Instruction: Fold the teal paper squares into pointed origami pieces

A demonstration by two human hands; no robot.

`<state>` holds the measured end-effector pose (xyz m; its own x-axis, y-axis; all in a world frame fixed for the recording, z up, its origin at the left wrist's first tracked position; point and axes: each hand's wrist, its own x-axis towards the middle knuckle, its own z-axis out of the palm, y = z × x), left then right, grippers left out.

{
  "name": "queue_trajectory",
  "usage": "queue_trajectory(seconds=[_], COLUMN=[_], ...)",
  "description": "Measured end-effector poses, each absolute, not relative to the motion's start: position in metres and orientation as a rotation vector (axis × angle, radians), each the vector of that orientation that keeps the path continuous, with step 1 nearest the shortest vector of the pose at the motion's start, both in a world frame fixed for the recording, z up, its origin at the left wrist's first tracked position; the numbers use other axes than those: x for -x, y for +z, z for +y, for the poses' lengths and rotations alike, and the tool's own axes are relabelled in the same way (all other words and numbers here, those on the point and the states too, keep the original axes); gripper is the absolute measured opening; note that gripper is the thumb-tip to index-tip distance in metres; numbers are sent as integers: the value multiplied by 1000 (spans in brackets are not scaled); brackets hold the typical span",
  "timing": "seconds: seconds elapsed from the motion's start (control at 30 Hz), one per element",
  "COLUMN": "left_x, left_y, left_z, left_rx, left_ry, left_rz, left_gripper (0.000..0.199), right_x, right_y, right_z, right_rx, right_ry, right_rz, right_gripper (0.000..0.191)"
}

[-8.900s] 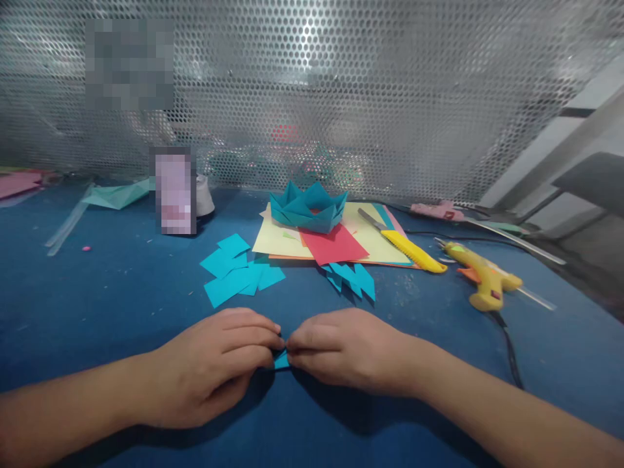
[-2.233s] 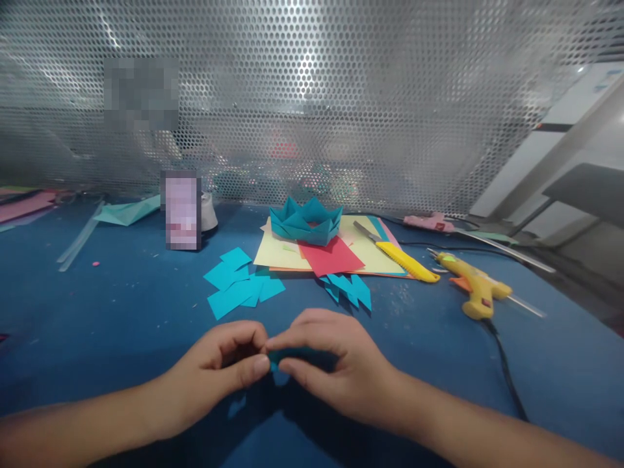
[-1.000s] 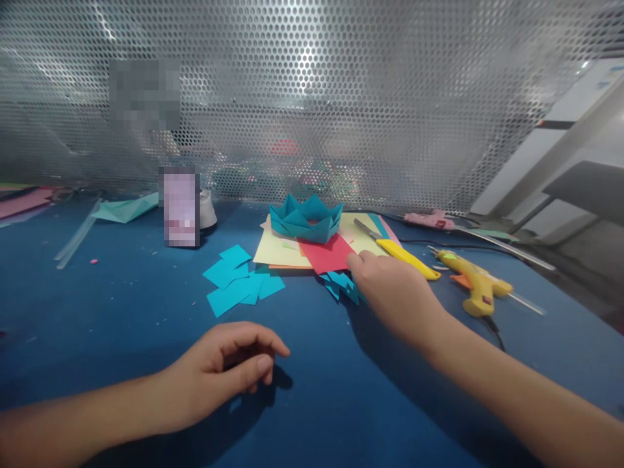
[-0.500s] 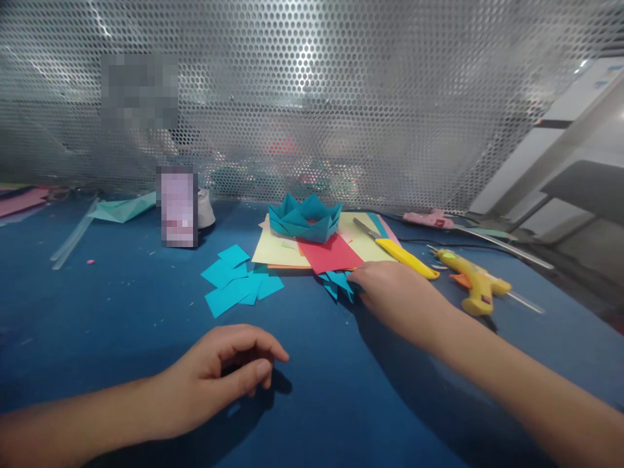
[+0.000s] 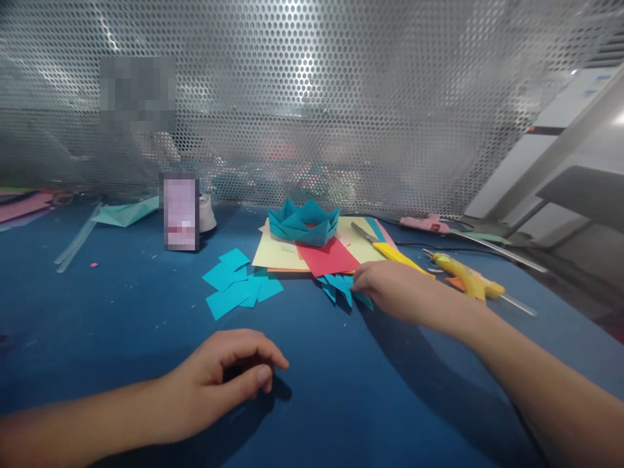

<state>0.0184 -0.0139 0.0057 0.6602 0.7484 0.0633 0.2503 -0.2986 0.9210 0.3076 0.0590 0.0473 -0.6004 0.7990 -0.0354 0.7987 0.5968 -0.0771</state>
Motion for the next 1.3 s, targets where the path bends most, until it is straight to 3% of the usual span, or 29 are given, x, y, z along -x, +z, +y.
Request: queue_trajectory(seconds=[0.13,0.27,0.4,0.5,0.6,0.77,1.07,1.17,1.3], left_x=[-14,-1,12,19,26,33,14,12,15], left_y=[12,13,2,-5,-7,-4,-1,2,1], left_z=[-13,2,23,38,53,60,34,30,37], left_rx=[-2112,-2495,-2696,-2704,-2672,-2596,-2587,-2528,-2514], left_ry=[643,681,435,297,278,202,323,376,464], left_rz=[738,1083,1507,1593,1658,1527,1249,1197,1479], left_gripper=[21,30,62,86,94,89,42,42,62], right_x=[-311,-303,-271,-245,-231,-232,-235,-236,-236], right_y=[52,61,59,40,17,5,5,4,4], right_z=[66,58,29,10,3,8,10,11,10], right_rx=[1572,1576,1104,883,872,972,963,940,955], right_ry=[229,-151,-292,-112,55,313,458,459,468], right_rz=[-2727,-2429,-2340,-2496,-2622,-2741,-2732,-2726,-2701], right_gripper=[32,29,25,30,34,50,51,50,49])
